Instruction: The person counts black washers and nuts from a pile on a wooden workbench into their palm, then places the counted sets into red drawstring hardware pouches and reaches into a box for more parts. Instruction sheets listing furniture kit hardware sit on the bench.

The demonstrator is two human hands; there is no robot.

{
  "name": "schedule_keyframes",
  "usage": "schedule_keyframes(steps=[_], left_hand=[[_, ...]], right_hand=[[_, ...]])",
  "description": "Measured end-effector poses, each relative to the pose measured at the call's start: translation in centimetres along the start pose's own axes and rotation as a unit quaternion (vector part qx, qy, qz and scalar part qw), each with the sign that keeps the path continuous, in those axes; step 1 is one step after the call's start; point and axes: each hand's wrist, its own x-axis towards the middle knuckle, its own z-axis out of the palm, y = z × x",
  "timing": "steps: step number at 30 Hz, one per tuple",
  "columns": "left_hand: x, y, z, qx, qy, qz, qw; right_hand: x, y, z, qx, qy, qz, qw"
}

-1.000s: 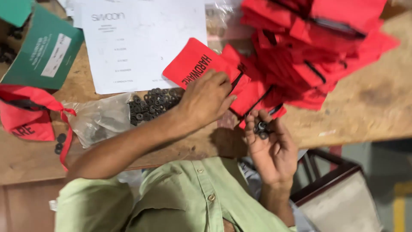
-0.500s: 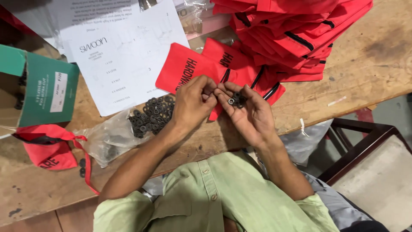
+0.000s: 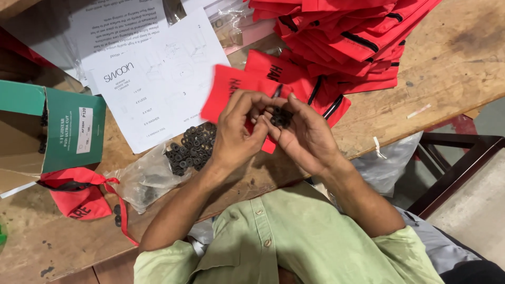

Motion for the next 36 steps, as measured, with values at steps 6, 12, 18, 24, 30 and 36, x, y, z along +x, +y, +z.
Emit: schedule_keyframes(steps=[6,12,18,24,30,36], left_hand=[[-0.3,0.0,-0.2,-0.040,0.028,0.081,0.996],[-0.4,0.6,-1.2,-0.061,0.085,0.036,0.994],[-0.9,-0.5,-1.4,-0.140,0.095,0.005,0.986],[-1.3,-0.6,-2.1,-0.094,0.102,0.006,0.990],[-2.0,-0.4,-1.8,-0.099,0.147,0.011,0.984],[-2.9,-2.2,2.2,-0.082,0.164,0.012,0.983]], right_hand=[[0.9,0.0,0.3,-0.001,-0.042,0.023,0.999],[0.3,-0.4,3.7,0.001,0.026,0.024,0.999],[0.7,-0.1,5.2,-0.035,0.072,0.049,0.996],[0.3,0.0,5.3,-0.060,0.024,0.049,0.997],[-0.3,0.5,7.3,-0.158,0.053,0.055,0.985],[-0.9,-0.8,3.2,-0.076,-0.025,0.104,0.991]])
